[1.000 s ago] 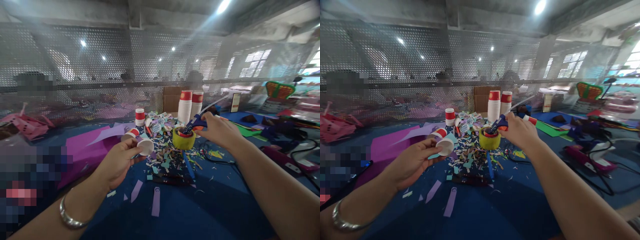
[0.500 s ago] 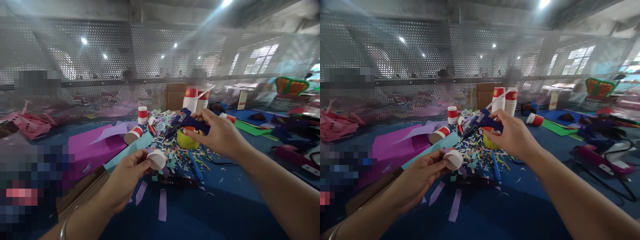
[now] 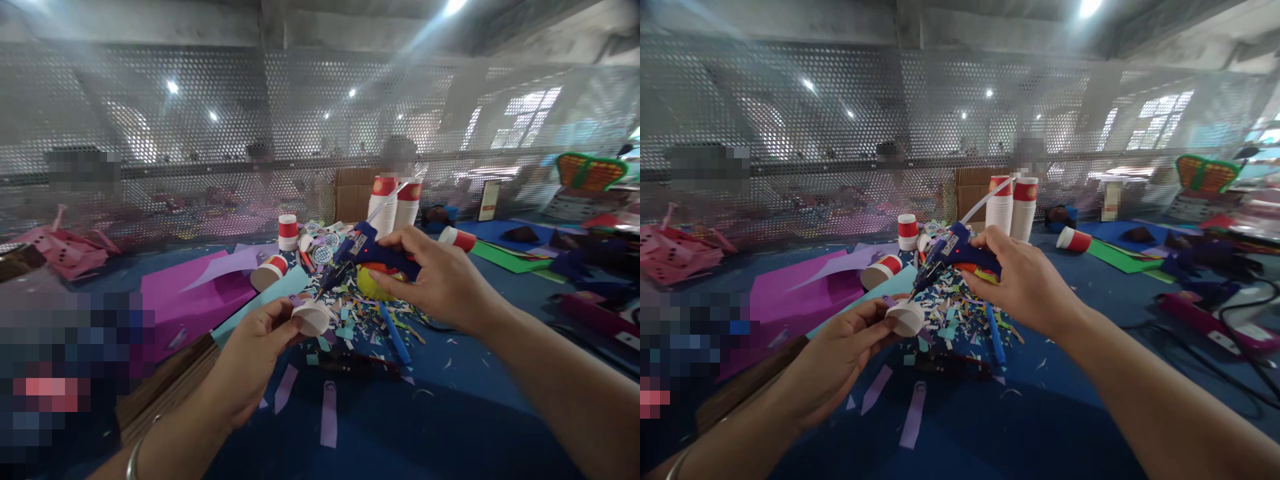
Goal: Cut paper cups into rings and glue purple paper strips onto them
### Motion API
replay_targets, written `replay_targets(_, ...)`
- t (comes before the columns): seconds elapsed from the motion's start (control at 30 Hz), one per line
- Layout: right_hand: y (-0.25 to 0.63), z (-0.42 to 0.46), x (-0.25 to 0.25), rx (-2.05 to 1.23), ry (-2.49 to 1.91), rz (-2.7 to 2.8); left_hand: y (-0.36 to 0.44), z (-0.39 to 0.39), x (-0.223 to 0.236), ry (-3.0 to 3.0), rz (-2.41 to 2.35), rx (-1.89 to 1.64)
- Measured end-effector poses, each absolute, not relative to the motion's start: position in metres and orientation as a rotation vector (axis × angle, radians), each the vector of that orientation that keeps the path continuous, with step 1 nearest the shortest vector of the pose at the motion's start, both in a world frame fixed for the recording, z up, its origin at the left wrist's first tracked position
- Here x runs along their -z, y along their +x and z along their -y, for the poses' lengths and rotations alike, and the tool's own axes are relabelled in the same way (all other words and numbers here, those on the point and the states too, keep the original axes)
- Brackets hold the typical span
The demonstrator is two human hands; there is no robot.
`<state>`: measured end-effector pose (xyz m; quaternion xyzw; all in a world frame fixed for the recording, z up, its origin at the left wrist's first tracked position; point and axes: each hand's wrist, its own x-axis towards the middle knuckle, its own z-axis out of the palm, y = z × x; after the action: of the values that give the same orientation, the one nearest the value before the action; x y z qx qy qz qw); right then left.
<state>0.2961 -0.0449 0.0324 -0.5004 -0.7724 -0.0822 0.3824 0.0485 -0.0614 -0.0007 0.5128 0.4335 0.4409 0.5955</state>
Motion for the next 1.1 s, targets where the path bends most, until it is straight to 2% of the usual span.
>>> replay_targets(1.1,0.2993,0.0472,-0.0331,0.286,-1.275,2.071,0.0457,0.0608,0.0067,1.383,-1.147,-1.053)
